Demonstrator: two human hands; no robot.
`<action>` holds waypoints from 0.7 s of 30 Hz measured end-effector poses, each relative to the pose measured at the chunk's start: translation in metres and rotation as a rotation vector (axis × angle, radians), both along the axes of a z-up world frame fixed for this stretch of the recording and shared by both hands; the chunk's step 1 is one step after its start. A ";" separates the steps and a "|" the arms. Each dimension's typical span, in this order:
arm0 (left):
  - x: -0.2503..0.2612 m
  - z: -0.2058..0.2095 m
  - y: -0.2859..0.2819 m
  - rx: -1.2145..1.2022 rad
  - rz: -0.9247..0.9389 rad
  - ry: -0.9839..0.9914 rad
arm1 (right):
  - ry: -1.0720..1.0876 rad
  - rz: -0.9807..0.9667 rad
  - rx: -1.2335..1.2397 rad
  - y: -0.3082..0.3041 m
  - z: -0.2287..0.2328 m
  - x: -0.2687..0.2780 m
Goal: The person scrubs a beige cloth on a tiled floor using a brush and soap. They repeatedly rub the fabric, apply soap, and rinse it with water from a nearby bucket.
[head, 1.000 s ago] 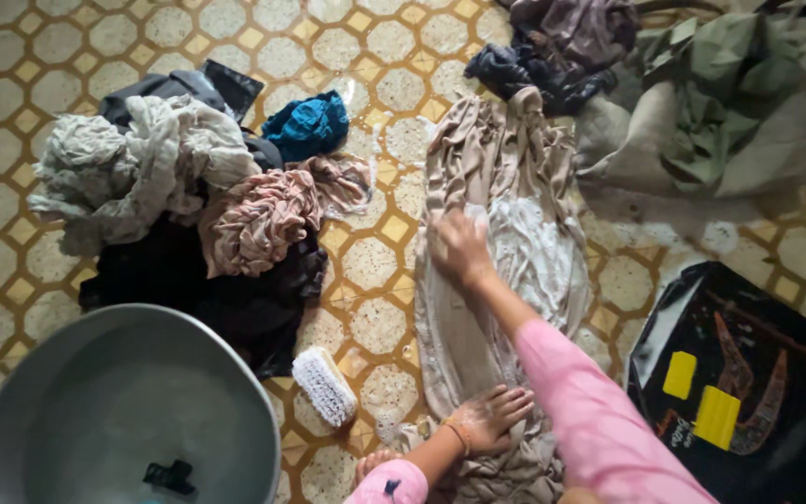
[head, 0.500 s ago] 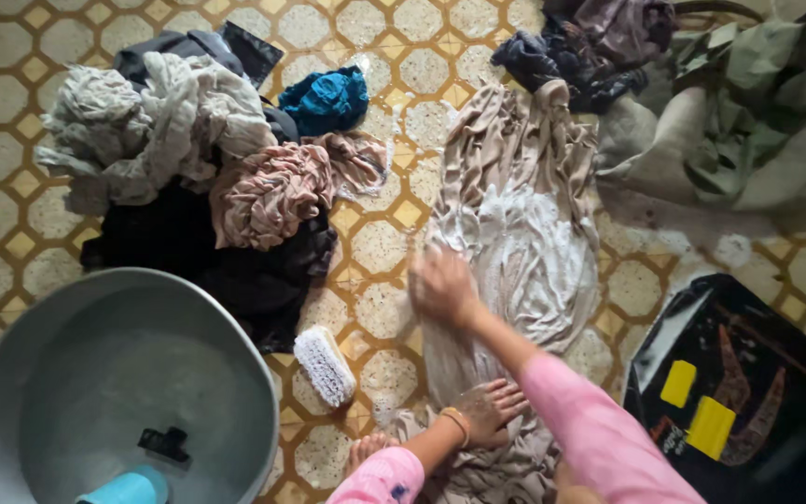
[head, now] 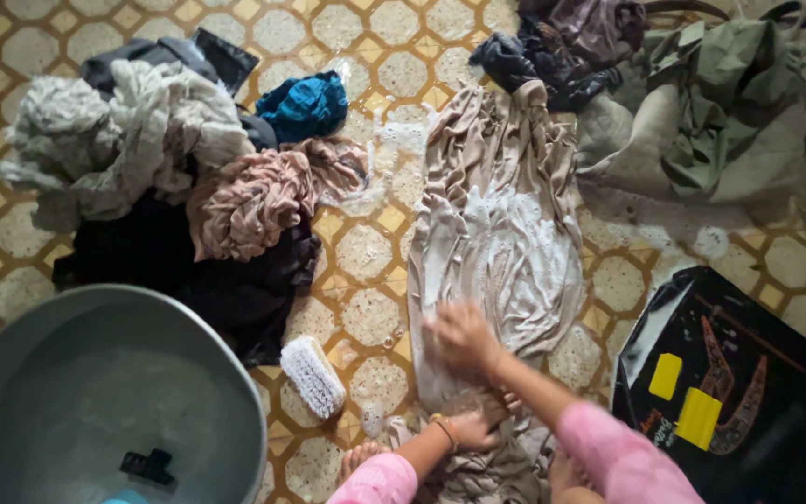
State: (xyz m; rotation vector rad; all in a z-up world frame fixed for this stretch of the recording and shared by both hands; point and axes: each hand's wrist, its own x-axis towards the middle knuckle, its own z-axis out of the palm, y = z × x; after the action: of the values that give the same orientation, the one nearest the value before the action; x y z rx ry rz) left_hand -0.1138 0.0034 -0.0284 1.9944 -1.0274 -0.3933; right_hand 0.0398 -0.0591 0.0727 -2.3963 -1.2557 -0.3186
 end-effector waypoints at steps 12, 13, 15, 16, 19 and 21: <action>0.014 0.042 0.010 0.158 -0.058 -0.035 | 0.111 0.008 -0.148 -0.069 -0.011 -0.050; 0.013 0.041 0.010 0.239 -0.109 0.002 | 0.161 -0.031 -0.109 -0.082 -0.005 -0.067; 0.011 0.042 0.011 0.139 -0.048 0.040 | 0.149 -0.103 -0.101 -0.098 -0.015 -0.054; 0.012 0.042 0.010 0.087 -0.022 0.057 | 0.088 -0.136 -0.131 -0.103 -0.030 -0.022; 0.013 0.042 0.010 0.050 0.006 -0.104 | -0.083 -0.500 -0.420 -0.103 -0.078 0.110; 0.010 0.043 0.010 0.048 -0.005 -0.128 | -0.172 -0.749 -0.176 -0.119 -0.079 0.183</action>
State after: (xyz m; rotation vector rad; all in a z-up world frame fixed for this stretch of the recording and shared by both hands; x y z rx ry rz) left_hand -0.1042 0.0139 0.0150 2.0824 -1.1119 -0.2987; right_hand 0.2232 -0.1782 -0.0059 -2.9679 -0.3970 -0.6587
